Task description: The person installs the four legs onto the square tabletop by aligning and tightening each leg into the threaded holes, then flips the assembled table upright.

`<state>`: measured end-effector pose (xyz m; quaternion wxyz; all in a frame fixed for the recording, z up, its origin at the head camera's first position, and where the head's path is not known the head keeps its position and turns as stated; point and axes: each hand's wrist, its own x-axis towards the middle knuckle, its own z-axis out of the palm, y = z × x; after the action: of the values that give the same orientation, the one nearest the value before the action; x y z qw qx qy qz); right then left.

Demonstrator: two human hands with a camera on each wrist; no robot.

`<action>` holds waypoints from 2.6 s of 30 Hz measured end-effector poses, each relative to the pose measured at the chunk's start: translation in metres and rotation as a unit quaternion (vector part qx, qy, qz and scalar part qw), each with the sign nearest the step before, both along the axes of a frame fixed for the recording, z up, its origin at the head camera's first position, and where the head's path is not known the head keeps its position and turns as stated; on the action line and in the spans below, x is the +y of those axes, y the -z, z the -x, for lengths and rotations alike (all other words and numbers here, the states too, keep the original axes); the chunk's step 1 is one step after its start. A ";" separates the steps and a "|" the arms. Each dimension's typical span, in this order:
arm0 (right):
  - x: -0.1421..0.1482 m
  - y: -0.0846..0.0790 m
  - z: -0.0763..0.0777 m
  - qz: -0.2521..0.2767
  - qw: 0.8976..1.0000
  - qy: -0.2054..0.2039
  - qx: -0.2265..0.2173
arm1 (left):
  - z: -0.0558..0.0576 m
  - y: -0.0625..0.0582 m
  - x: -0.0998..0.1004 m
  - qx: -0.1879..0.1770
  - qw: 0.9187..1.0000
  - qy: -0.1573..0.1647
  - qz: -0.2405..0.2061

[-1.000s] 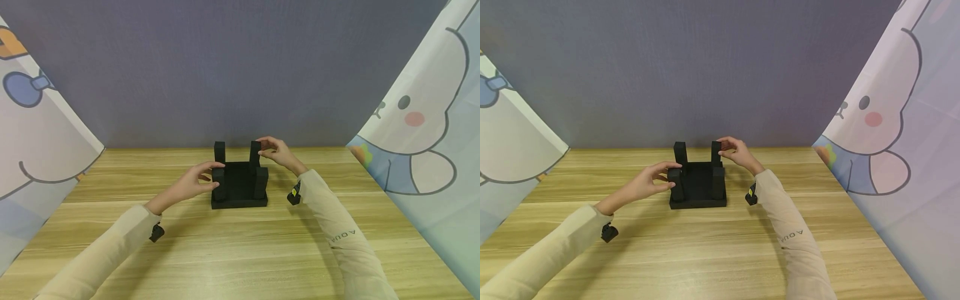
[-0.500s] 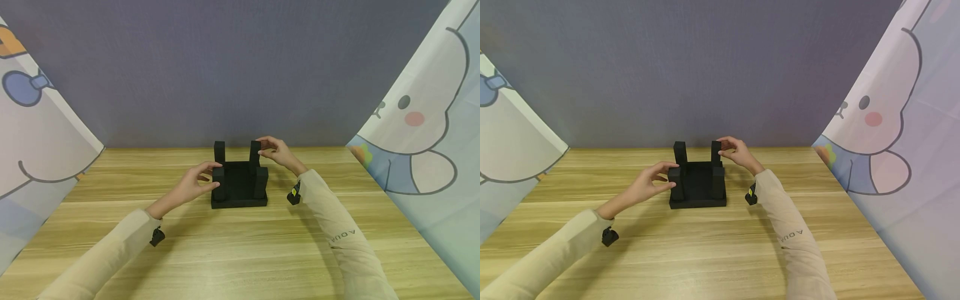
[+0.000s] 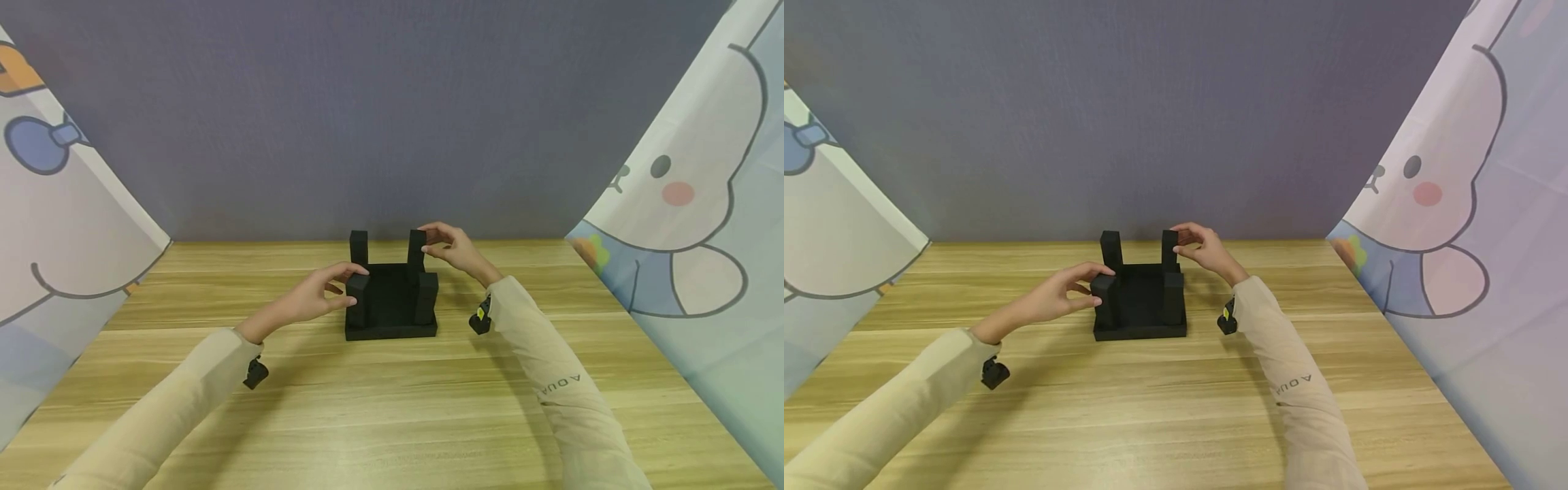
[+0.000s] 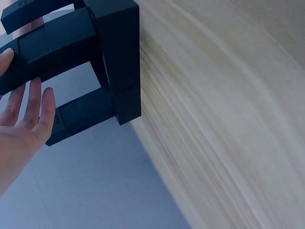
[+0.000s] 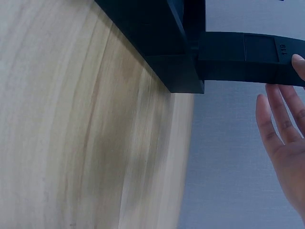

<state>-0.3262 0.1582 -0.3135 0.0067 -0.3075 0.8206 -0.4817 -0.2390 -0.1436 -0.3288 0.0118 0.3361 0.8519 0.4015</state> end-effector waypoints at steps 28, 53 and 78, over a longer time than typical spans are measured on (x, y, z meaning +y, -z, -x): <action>0.001 0.000 0.000 0.001 1.000 0.003 -0.006 | -0.007 0.012 0.011 0.023 0.997 -0.066 -0.043; -0.001 -0.001 -0.003 -0.009 1.000 0.010 -0.013 | -0.011 0.013 0.010 0.018 0.994 -0.092 -0.062; -0.003 0.001 -0.002 -0.004 1.000 0.005 -0.006 | -0.013 0.010 0.003 -0.008 0.997 -0.047 -0.063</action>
<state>-0.3240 0.1556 -0.3148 0.0106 -0.3007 0.8238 -0.4804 -0.2261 -0.1407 -0.3391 -0.0214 0.2924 0.8396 0.4572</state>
